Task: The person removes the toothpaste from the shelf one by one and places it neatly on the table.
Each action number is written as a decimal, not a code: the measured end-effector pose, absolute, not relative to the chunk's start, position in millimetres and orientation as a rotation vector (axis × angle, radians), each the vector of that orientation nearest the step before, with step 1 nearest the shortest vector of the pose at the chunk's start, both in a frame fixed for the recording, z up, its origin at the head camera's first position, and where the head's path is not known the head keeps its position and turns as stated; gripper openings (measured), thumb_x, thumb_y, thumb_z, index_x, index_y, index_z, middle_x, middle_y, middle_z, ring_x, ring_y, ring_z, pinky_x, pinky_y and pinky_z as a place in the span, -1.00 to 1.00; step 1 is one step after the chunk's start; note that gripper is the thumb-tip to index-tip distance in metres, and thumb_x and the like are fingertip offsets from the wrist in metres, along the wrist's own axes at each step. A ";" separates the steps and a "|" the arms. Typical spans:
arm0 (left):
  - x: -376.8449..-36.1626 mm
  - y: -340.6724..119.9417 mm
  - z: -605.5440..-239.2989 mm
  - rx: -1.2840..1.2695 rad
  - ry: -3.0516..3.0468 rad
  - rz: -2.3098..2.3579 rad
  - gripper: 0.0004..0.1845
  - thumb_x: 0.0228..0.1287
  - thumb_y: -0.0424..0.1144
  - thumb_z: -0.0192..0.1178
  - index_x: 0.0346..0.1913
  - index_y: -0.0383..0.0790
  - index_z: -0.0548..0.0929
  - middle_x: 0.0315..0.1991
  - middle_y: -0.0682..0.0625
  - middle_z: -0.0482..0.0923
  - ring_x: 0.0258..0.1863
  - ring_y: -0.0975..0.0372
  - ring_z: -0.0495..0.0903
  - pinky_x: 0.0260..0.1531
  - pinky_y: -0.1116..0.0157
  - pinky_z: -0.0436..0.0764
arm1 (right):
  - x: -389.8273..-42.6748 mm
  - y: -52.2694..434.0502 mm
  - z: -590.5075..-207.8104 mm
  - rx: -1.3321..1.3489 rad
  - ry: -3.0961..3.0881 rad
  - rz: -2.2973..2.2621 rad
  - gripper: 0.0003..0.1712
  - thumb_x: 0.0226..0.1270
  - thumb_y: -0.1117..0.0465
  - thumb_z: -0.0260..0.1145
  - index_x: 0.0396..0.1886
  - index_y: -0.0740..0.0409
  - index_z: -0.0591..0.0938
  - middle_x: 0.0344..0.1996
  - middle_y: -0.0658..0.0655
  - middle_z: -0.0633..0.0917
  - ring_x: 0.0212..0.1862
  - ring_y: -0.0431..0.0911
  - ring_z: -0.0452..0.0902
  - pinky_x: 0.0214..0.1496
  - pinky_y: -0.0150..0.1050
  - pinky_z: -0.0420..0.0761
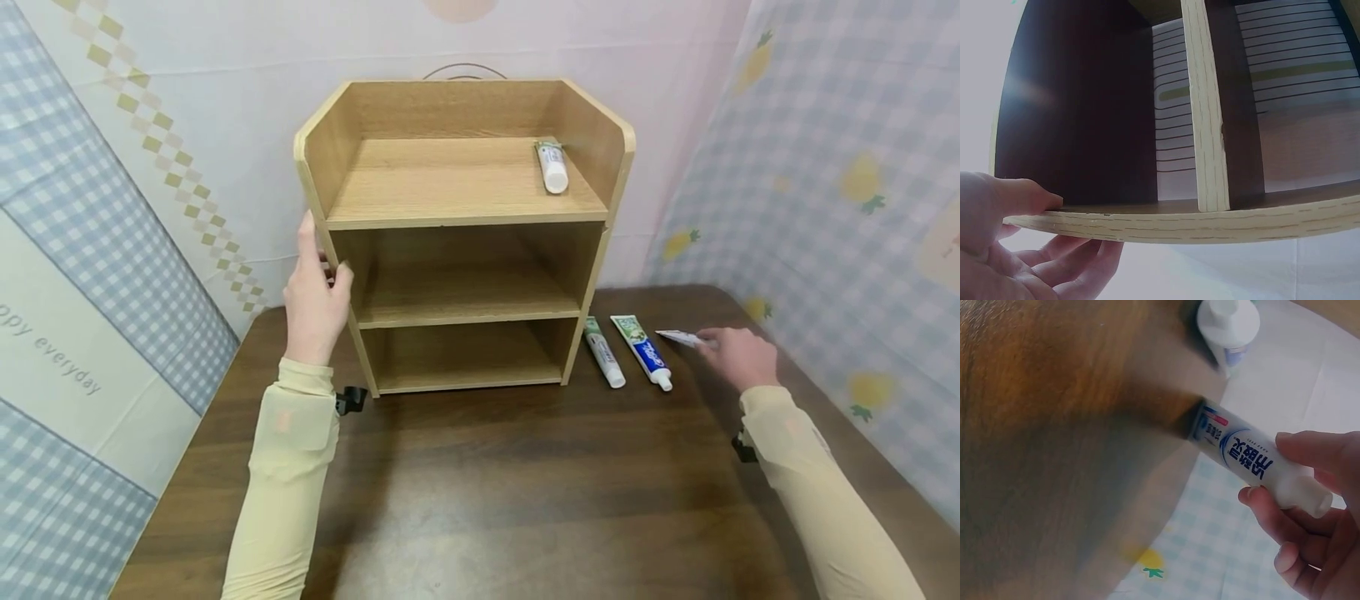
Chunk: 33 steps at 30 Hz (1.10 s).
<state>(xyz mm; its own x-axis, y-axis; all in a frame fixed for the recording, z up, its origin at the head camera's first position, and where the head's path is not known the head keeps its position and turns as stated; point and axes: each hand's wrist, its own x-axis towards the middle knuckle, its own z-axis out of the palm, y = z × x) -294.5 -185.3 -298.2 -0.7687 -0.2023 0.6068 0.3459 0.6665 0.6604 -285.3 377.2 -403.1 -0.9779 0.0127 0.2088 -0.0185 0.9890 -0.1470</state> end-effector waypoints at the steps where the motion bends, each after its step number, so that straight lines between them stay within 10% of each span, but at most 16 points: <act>1: -294.4 -185.1 -298.1 -0.113 -2.210 -1.057 -0.26 0.29 -0.33 -0.02 0.48 0.20 0.04 -0.15 -0.30 0.59 -0.16 -0.15 0.62 -0.18 -0.15 0.52 | -286.4 377.5 -403.4 0.004 -2.939 0.221 -0.57 0.34 0.07 0.18 0.04 0.28 0.63 -0.27 0.45 0.70 -0.64 -0.01 0.43 -0.71 -0.17 0.32; 33: -291.9 -187.4 -298.4 -0.136 -2.222 -1.026 -0.28 0.32 -0.30 -0.01 0.48 0.18 0.03 -0.18 -0.28 0.56 -0.27 -0.13 0.58 -0.27 -0.11 0.49 | -302.5 381.4 -432.0 0.085 -3.128 0.196 -0.54 0.14 0.07 0.39 -0.06 0.26 0.54 -0.24 0.44 0.67 -0.41 0.18 0.57 -0.56 0.00 0.45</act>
